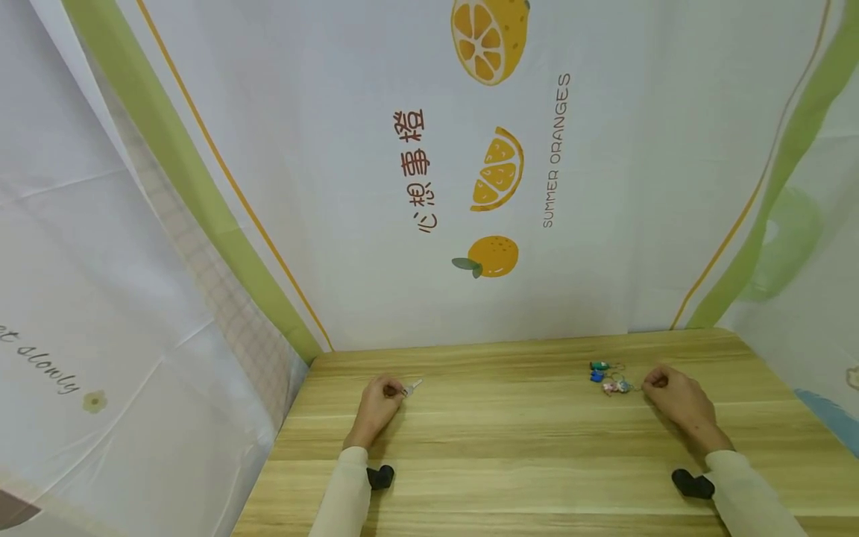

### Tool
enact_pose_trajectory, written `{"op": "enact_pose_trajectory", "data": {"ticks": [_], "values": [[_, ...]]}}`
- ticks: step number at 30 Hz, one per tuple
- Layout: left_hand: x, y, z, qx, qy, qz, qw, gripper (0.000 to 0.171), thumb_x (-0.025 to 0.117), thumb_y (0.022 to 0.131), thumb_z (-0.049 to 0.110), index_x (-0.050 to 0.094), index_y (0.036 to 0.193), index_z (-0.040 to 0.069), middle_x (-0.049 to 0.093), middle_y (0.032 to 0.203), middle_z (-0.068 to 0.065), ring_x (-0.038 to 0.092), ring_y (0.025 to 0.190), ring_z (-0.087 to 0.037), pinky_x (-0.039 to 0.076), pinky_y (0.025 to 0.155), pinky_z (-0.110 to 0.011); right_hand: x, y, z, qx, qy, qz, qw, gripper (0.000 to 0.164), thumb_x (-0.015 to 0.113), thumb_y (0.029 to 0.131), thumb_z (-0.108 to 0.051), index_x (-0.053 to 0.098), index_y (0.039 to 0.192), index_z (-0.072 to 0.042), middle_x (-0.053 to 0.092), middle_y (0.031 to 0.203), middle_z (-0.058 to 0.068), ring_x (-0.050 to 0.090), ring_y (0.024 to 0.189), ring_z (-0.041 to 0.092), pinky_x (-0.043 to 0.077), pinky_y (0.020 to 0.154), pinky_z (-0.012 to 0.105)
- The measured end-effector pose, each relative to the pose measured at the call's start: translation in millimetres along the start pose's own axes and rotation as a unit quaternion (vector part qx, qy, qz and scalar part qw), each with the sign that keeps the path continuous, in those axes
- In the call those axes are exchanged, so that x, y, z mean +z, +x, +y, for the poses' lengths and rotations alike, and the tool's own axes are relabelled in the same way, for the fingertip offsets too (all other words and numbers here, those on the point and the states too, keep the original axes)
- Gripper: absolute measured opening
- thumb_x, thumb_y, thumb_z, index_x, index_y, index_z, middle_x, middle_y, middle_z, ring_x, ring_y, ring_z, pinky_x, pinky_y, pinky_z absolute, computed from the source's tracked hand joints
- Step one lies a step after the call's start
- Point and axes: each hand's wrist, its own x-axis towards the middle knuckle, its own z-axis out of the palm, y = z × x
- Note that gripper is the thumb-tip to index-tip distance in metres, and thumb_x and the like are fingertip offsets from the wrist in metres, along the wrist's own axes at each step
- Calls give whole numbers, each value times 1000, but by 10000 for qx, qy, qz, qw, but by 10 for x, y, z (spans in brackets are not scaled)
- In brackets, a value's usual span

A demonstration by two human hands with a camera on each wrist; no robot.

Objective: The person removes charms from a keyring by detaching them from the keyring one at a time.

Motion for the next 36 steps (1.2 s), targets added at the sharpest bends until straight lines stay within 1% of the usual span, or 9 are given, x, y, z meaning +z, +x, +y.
{"op": "enact_pose_trajectory", "data": {"ticks": [7,11,18,23,29,34,36], "values": [[-22,-13,-9,-65,-34,7,10000,21,68,95,-2,69,116,-5,69,111,-16,65,101,-26,57,91,-44,-11,-5,-13,89,28,-12,10000,21,59,102,-23,69,105,-5,74,103,19,69,85,29,47,62,36],[-28,-17,-16,-135,-63,57,9999,22,66,97,1,69,119,-4,70,109,-14,66,100,-24,58,90,-41,-1,-17,-23,29,41,52,10000,21,59,103,-22,69,106,-5,74,102,19,69,85,28,48,62,36],[-50,0,-6,-75,32,271,9996,19,63,103,6,72,117,-2,74,107,-14,67,94,-21,55,78,-29,32,-23,-89,-237,153,239,9993,24,60,104,-22,71,110,-2,74,98,12,67,85,22,47,68,32],[-56,-6,3,-70,-11,306,9995,18,62,104,6,74,115,-2,75,105,-13,66,91,-20,52,74,-24,56,-9,-175,-404,265,263,9985,25,62,103,-21,72,113,0,74,100,12,67,86,20,49,70,31],[-51,2,6,61,34,379,9993,17,62,105,6,74,112,-4,75,102,-14,66,88,-19,50,69,-22,83,20,-310,-572,363,313,9972,24,64,102,-19,73,112,0,73,99,12,64,83,17,47,67,28],[-43,17,44,135,195,427,9988,16,64,105,7,75,110,-3,75,99,-12,65,85,-17,50,68,-22,105,52,-436,-859,418,483,9943,20,68,100,-14,74,110,2,74,97,12,65,80,15,48,63,24],[-44,23,69,194,254,433,9986,16,64,105,8,75,110,-3,75,98,-11,65,84,-16,51,67,-23,110,65,-487,-976,448,488,9930,19,68,100,-13,73,110,2,74,96,13,65,78,14,48,61,24]]}}
